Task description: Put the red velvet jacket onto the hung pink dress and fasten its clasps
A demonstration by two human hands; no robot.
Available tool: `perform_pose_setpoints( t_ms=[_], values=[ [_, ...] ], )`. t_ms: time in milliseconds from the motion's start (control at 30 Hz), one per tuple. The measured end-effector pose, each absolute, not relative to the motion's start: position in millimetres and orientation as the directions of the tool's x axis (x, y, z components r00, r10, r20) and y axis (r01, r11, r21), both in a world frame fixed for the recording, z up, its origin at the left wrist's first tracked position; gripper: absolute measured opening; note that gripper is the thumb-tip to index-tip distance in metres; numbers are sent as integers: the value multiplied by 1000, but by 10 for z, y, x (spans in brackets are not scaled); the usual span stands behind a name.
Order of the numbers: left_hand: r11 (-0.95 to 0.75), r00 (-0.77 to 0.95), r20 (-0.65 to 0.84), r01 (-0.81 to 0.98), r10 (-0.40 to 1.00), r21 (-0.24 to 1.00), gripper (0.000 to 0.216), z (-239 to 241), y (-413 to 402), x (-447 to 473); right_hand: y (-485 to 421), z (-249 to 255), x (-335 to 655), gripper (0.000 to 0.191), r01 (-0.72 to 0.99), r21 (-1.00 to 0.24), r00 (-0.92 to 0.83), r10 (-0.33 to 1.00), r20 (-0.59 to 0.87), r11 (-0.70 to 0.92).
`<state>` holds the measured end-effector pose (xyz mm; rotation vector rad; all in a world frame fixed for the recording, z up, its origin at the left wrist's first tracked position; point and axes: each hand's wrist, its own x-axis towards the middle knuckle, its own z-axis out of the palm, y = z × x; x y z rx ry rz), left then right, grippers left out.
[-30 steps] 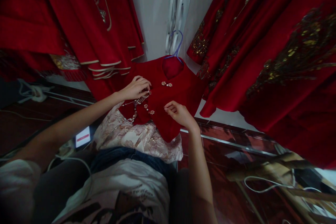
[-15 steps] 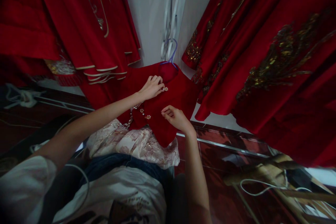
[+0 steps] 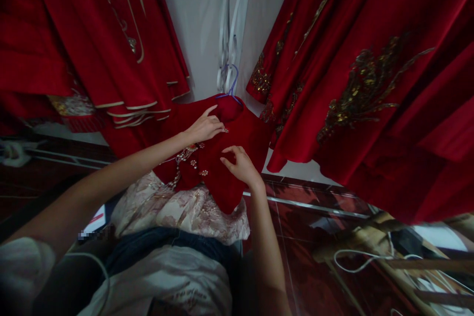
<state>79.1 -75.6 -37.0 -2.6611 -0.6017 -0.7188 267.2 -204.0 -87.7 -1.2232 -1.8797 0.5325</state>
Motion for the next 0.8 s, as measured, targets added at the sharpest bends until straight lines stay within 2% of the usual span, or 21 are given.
perform_pose_setpoints(
  t_ms=[100,167,267,367,500,567,667,733,800],
  values=[
    [-828,809,511,481,291,-290,25,-374,-717,822,-1785,-746,2505,31,548,-689,76,792,606,475],
    [-805,839,468,468,276,-364,29,-397,-676,837,-1537,-647,2334,35,453,-739,193,754,628,499],
    [-756,876,364,466,318,-460,28,-414,-639,826,-1185,-535,2071,48,346,-810,194,808,556,474],
    [-703,865,318,501,388,-505,27,-344,-676,732,-1012,-524,1926,72,416,-854,303,837,455,314],
    [-622,826,324,562,462,-545,35,-152,-769,489,-1038,-701,2017,97,526,-848,494,788,367,65],
    [-582,810,256,565,528,-586,31,-80,-769,373,-1074,-836,2158,98,581,-814,515,764,388,23],
    [-547,758,171,588,629,-595,20,-37,-681,264,-1095,-1016,2438,87,720,-694,462,733,500,19],
    [-540,712,174,647,680,-538,17,-21,-579,229,-1088,-1078,2649,77,806,-591,394,730,558,17],
    [-555,674,231,721,702,-415,17,17,-459,205,-1076,-1068,2857,70,859,-511,366,723,586,-21]
  ],
)
